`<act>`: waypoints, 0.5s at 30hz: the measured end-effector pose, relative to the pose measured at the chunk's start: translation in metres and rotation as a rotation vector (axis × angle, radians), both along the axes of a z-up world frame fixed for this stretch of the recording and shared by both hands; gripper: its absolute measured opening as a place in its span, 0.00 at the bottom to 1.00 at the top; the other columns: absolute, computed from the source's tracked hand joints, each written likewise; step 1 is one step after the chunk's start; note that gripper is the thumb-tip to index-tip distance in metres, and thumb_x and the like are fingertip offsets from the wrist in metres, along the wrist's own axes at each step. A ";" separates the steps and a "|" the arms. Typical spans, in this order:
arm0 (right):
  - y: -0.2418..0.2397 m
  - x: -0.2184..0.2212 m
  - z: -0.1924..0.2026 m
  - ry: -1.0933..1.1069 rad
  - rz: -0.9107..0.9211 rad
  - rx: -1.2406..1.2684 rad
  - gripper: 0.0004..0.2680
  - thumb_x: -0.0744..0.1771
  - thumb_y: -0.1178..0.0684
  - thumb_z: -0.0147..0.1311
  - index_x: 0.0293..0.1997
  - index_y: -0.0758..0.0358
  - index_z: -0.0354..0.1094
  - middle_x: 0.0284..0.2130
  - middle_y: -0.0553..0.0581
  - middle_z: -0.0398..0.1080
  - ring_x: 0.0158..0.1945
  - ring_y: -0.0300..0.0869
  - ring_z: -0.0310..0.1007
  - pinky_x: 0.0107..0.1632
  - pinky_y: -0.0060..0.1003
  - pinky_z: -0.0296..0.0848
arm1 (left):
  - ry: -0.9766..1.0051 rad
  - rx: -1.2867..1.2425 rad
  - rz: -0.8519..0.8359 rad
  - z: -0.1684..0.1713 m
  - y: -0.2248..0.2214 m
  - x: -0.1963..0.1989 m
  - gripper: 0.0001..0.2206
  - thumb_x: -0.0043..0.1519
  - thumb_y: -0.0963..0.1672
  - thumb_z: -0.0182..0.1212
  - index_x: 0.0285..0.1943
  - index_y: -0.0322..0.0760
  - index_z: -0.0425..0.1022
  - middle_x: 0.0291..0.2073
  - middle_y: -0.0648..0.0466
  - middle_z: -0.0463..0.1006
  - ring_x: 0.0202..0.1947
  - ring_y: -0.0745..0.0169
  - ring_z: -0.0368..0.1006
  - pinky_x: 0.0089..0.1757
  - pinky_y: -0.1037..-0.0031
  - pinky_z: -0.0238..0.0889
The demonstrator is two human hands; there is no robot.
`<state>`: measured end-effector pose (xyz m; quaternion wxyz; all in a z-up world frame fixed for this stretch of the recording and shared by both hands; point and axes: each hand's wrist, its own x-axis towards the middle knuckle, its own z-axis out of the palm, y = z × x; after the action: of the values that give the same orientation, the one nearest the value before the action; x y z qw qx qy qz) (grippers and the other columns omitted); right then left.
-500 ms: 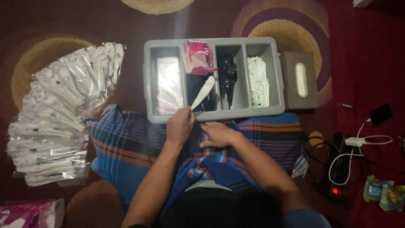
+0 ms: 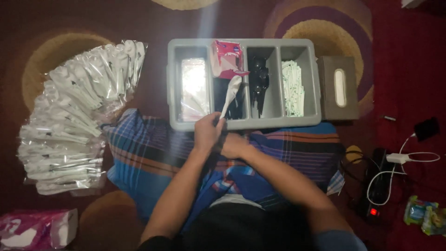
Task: Wrapping plastic forks and spoons in paper napkins and organizing them in a tray
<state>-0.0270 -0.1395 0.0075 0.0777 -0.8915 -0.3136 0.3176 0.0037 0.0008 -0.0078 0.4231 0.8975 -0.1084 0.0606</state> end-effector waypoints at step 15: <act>0.032 0.017 -0.005 0.065 -0.327 0.046 0.24 0.65 0.36 0.51 0.59 0.66 0.70 0.57 0.66 0.72 0.64 0.59 0.68 0.66 0.59 0.62 | 0.483 -0.184 0.008 0.038 0.015 0.015 0.10 0.57 0.47 0.72 0.46 0.48 0.84 0.37 0.46 0.85 0.46 0.39 0.80 0.46 0.58 0.73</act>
<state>-0.0095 -0.1073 0.0021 0.1586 -0.9180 -0.1685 0.3221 0.0188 0.0157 0.0300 0.5163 0.8442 0.0056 -0.1443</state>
